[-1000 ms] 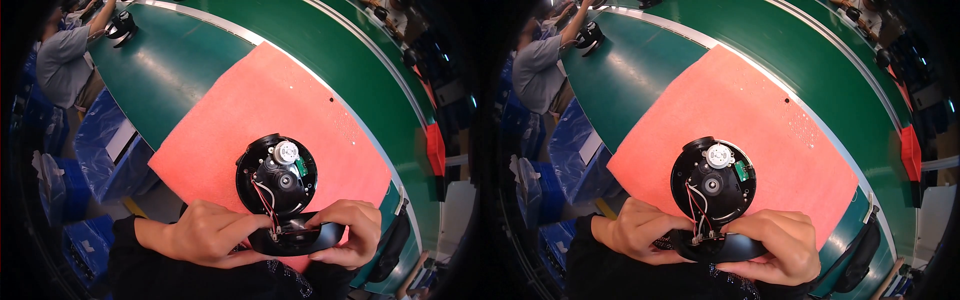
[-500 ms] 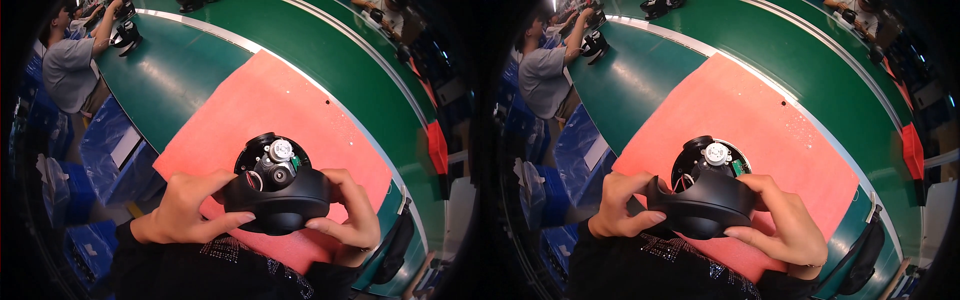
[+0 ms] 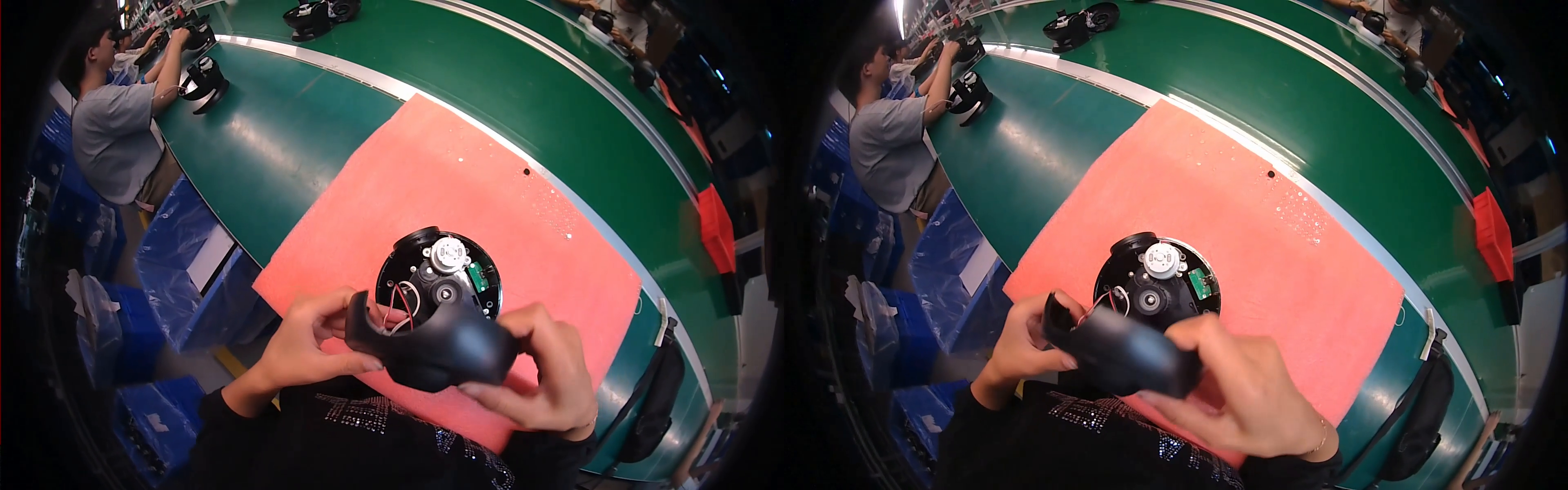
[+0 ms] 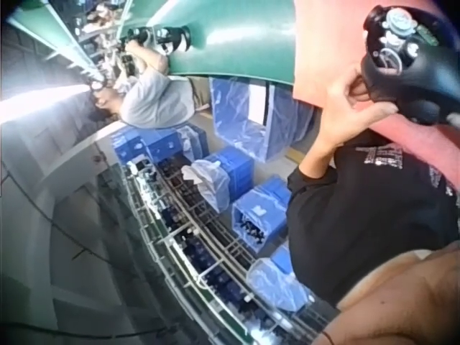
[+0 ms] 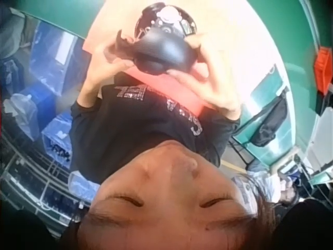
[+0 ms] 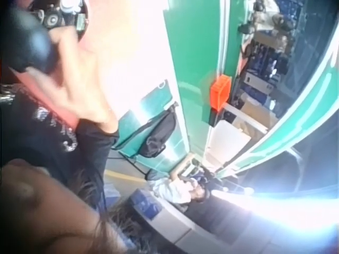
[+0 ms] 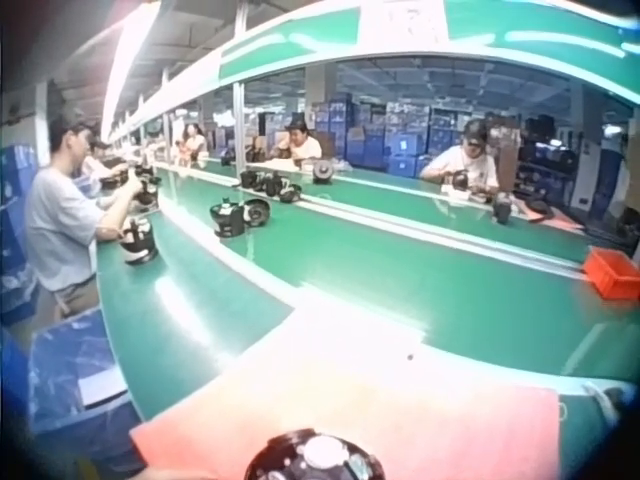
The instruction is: Assembling the housing and internal components of an electronic device on a factory assembly line.
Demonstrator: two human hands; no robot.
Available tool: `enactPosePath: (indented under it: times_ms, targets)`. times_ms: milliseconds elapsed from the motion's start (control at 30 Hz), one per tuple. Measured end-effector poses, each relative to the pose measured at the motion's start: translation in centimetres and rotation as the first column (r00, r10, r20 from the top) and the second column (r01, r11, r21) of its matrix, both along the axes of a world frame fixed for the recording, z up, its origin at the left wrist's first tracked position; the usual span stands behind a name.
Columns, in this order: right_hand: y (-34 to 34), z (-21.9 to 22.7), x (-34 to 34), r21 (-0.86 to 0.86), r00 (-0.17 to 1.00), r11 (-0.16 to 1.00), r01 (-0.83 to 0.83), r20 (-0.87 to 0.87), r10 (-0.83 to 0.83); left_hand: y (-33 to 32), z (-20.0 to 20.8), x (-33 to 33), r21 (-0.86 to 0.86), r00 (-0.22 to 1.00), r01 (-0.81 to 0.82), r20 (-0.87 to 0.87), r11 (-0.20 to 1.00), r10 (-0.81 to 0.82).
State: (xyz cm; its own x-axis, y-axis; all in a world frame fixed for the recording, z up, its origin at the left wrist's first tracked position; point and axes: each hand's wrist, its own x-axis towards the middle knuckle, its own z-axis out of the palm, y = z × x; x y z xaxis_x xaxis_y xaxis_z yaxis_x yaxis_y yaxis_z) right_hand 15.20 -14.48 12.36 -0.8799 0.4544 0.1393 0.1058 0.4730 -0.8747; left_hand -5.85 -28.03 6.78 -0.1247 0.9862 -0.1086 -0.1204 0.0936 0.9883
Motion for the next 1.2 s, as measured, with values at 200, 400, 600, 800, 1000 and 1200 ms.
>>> enactPosePath:
  times_ms: [200,400,600,800,1000,1200]
  targets:
    - [0.3,-0.9,-0.3,-0.104,0.996,0.993,-0.055,-0.07,0.048,-0.7,-1.1,0.5,0.174,0.992,-0.042,-0.114,0.984,0.062]
    - [1.1,-0.9,-0.9,-0.594,0.98,0.791,0.147,-0.023,-0.199,1.0,1.5,1.2,-0.021,0.992,-0.11,0.051,0.994,0.111]
    - [2.8,-2.6,-1.7,-0.676,0.949,0.735,0.043,-0.201,-0.241,5.3,4.7,-0.7,-0.299,0.995,0.086,0.083,0.95,-0.064]
    - [4.1,-3.7,-1.6,-0.734,0.953,0.677,0.051,-0.167,-0.253,6.7,6.0,-1.4,-0.437,0.979,0.177,-0.012,0.882,-0.202]
    - [4.4,-4.1,-1.5,-0.804,0.96,0.588,0.087,-0.09,-0.266,7.7,4.9,-1.9,-0.434,0.982,0.114,-0.085,0.894,-0.167]
    - [3.0,-3.5,-2.2,-0.544,0.965,0.834,0.089,-0.159,-0.207,7.3,5.1,-1.5,-0.349,0.98,0.116,-0.113,0.93,-0.164]
